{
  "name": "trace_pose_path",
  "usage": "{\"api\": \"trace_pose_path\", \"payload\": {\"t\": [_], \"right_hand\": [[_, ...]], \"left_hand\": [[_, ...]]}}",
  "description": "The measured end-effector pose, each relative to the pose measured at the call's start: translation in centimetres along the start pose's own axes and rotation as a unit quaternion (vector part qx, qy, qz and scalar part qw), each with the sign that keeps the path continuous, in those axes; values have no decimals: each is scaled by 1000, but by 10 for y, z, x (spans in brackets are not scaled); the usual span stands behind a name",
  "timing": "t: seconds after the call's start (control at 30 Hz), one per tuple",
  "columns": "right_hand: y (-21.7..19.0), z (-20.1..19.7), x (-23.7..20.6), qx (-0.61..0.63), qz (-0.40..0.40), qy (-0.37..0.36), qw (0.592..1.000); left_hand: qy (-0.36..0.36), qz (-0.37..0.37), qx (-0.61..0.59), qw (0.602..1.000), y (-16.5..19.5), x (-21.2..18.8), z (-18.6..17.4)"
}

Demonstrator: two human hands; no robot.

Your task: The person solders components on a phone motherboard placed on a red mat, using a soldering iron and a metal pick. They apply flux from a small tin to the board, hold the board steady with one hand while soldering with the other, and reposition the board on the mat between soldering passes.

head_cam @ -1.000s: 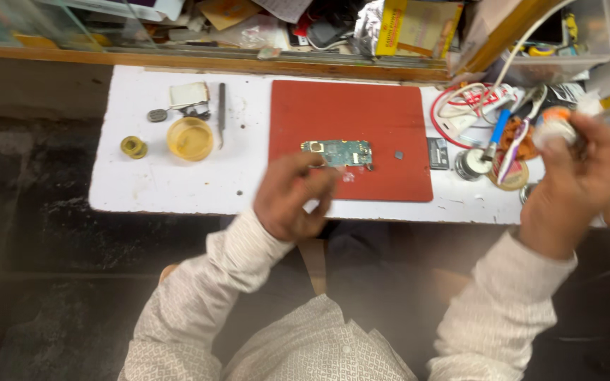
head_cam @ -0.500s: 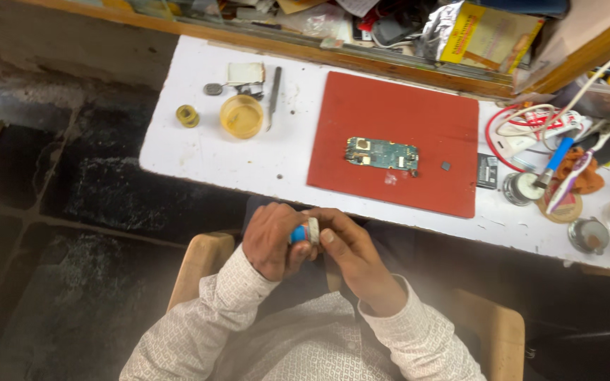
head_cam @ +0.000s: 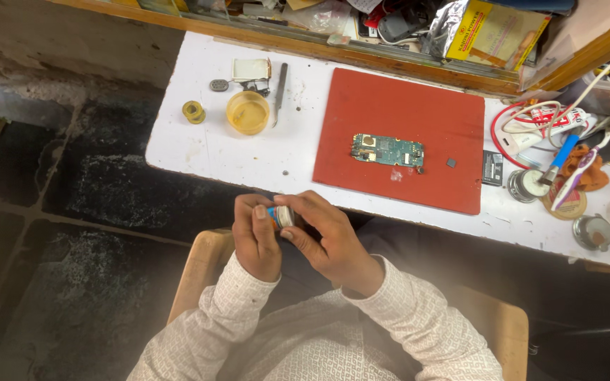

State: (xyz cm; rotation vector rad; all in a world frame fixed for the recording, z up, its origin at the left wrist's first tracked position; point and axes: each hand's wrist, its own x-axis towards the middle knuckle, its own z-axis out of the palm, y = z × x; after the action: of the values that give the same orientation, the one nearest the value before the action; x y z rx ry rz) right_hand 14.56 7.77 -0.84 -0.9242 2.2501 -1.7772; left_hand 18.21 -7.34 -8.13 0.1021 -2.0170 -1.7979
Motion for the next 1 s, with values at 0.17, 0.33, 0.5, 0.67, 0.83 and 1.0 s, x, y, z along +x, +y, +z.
{"api": "trace_pose_path", "payload": {"t": [0.17,0.33,0.5,0.67,0.83,1.0], "right_hand": [[-15,-11,-2,2,-106,24,994],[-8,-9,-10,-41,-8,33,999],[3,-18,-23,-82,-152,31,984],[1,-39,-33,-241,-270,-27,932],[0,-51,-43,-272,-335,-37,901],[8,-69,-63,0,-176,74,982]], "left_hand": [[-21,-19,-102,994,4,-1,3],[-37,14,-30,999,8,-5,4],[-84,-68,-69,992,16,-4,6],[-164,-218,-92,958,27,2,6],[-202,-379,-113,896,24,11,5],[-188,-339,-176,905,21,13,1]]}}
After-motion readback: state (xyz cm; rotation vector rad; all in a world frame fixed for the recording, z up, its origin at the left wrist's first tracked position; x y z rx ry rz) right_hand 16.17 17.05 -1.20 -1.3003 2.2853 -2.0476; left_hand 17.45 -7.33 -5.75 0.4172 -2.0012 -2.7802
